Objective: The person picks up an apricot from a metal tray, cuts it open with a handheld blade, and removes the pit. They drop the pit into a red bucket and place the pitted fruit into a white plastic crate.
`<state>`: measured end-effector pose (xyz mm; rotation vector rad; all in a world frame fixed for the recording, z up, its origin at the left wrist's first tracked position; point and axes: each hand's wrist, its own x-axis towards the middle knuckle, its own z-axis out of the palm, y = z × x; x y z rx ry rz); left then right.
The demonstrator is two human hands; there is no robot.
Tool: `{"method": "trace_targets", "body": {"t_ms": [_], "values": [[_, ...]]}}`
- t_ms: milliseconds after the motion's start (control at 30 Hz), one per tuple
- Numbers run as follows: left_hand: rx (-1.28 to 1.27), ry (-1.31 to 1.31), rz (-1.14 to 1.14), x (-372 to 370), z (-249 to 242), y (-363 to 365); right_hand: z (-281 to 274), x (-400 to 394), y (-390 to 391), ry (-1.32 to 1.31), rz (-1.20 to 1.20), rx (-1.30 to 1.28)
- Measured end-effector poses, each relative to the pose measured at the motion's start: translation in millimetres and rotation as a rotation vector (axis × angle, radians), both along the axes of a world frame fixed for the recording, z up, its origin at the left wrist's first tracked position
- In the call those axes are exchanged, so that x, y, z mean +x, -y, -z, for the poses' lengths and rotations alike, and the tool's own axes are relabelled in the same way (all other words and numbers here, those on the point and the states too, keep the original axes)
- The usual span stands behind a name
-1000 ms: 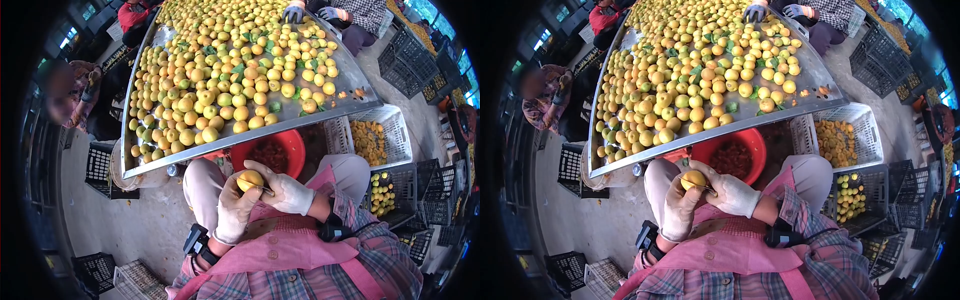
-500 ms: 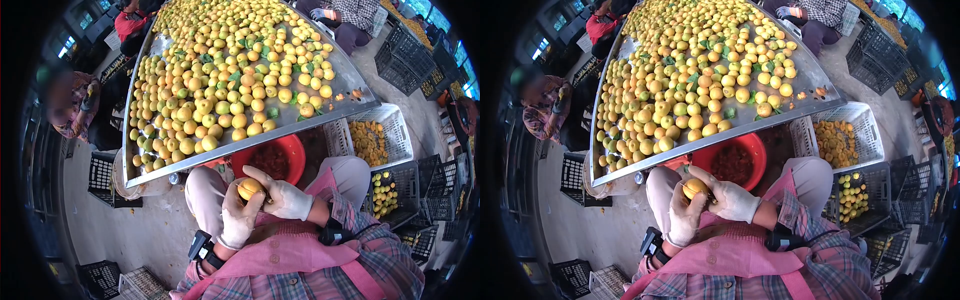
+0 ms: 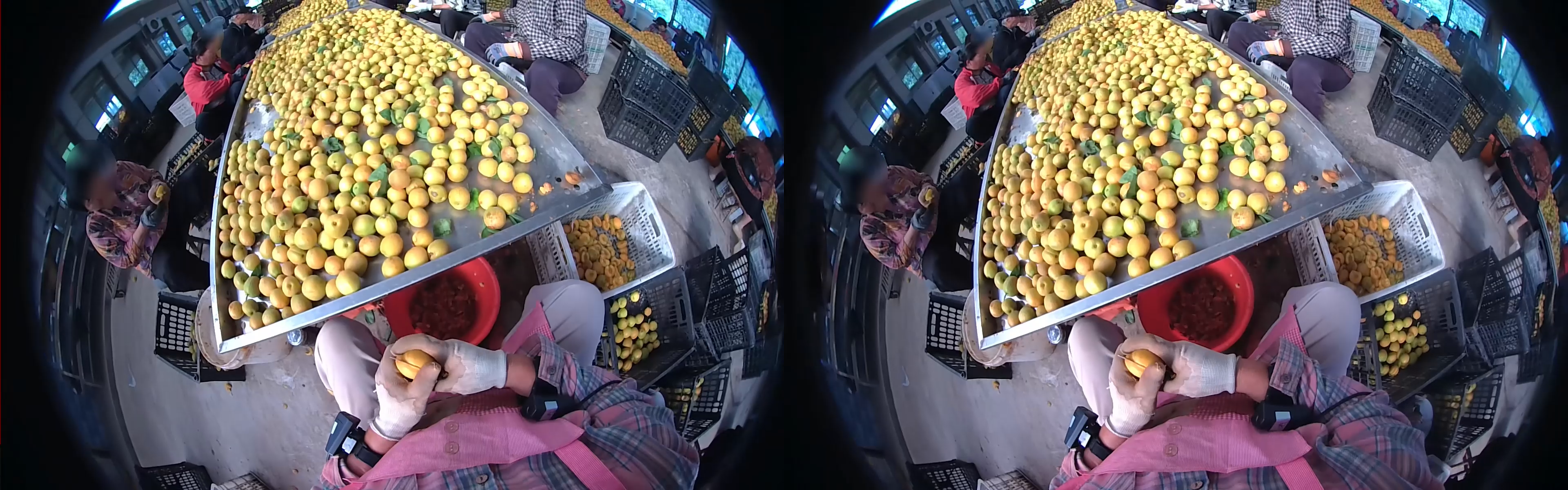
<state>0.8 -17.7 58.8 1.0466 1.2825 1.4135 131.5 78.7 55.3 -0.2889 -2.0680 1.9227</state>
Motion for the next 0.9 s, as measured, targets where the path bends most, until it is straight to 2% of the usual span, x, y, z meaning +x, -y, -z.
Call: {"method": "trace_targets", "body": {"t_ms": [200, 300, 333, 467, 600, 700, 833, 900], "values": [[-0.019, -0.157, -0.042, -1, 13, 8, 8, 2, -1, -0.066, -0.003, 0.032], [0.022, -0.120, -0.041, 4, 14, 8, 7, 7, -2, -0.047, -0.036, 0.030], [0.084, -0.078, -0.080, 6, 20, 6, 12, 7, -1, -0.077, -0.044, 0.016], [0.012, -0.153, -0.101, 6, 26, 17, 17, 10, 2, -0.108, -0.114, -0.121], [0.031, -0.176, -0.107, 6, 32, 24, 24, 15, 6, 0.059, -0.130, -0.184], [-0.008, -0.186, -0.030, 4, 21, 30, 33, 11, 11, -0.029, -0.113, -0.073], [0.039, -0.133, -0.032, 7, 17, 32, 25, 11, 10, 0.052, -0.180, -0.112], [0.136, -0.104, 0.008, 3, 26, 32, 7, 10, 7, -0.076, -0.180, -0.050]]}}
